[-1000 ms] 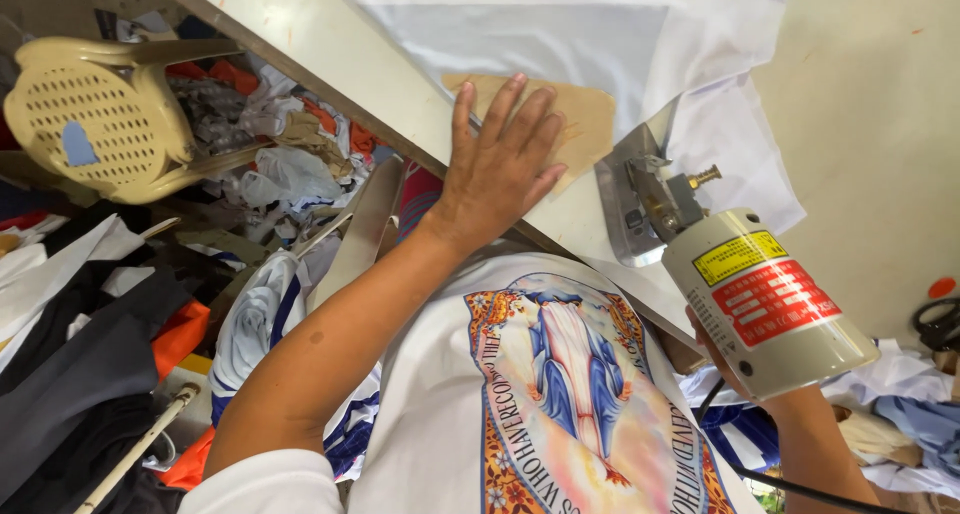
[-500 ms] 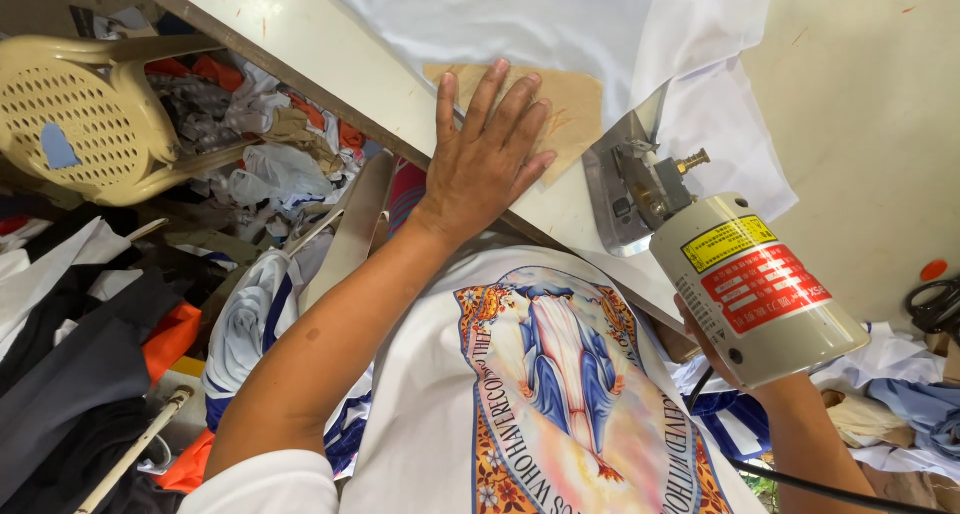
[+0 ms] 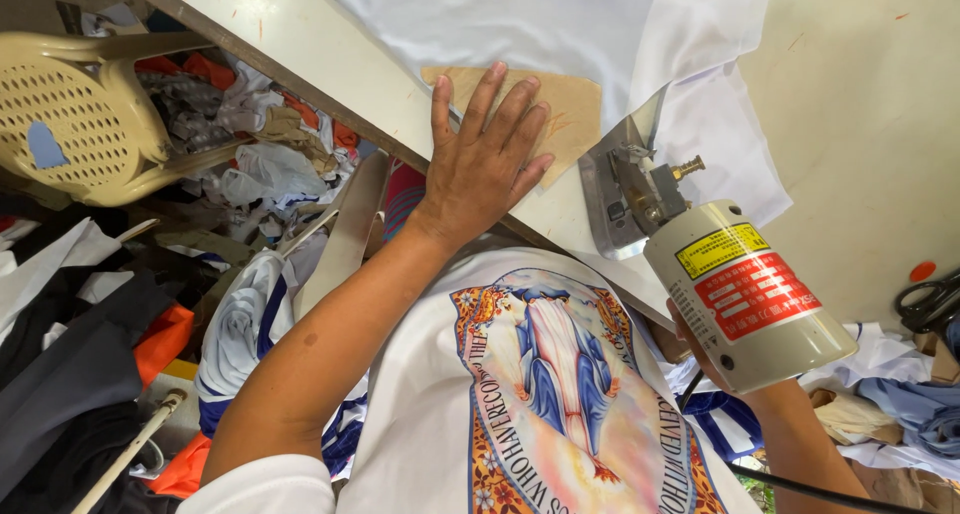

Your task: Aligning a cardboard template on fabric pieces, cutting them with a handheld electric cutter, and folding the resulting pieces on a large work table.

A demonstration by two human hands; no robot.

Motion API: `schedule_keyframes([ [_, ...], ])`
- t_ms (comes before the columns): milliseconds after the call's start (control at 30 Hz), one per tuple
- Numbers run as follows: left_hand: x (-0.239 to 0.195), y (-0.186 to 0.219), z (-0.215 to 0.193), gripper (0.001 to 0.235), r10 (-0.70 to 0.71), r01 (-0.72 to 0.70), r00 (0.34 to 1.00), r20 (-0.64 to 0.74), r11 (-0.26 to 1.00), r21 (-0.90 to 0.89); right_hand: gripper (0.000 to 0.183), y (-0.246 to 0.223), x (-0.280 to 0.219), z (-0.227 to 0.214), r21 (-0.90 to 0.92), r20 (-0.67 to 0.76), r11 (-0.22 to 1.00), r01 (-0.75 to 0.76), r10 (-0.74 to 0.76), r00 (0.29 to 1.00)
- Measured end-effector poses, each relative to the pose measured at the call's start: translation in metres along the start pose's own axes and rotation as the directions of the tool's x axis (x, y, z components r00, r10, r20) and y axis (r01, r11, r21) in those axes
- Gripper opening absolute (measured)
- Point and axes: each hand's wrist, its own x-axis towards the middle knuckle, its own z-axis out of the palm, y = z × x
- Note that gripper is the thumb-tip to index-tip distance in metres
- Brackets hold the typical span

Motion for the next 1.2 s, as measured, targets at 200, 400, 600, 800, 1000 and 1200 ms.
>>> schedule_keyframes([
  [200,-0.001,-0.001,0.001,0.051,-0.002,0.002,1.0,0.005,1.0,-0.009,0.061,0.009,0.001,0.01,0.051,0.131,0.999,-0.014,0.008,0.991],
  [400,-0.001,-0.002,0.003,0.049,-0.001,0.001,1.0,0.005,1.0,-0.016,0.064,0.021,0.005,0.012,-0.121,0.212,0.981,0.153,-0.125,0.969],
  [600,-0.001,-0.002,0.001,0.048,-0.007,0.007,1.0,0.005,1.0,-0.021,0.044,0.026,0.006,0.051,-0.94,0.129,0.257,0.225,-0.341,0.931],
  [800,-0.001,-0.002,0.003,0.048,-0.007,0.007,1.0,-0.001,0.999,-0.038,0.066,0.031,0.008,0.036,0.234,0.158,0.971,-0.049,0.012,0.987],
  [1000,-0.001,-0.003,0.001,0.05,-0.011,0.011,1.0,0.014,0.999,-0.04,0.051,0.041,0.008,0.074,-0.843,0.141,0.439,0.311,-0.378,0.915],
  [1200,0.0,-0.002,0.001,0.048,-0.013,0.013,1.0,0.011,0.999,-0.043,0.043,0.044,0.01,0.087,-0.865,0.288,0.272,0.421,-0.418,0.862],
])
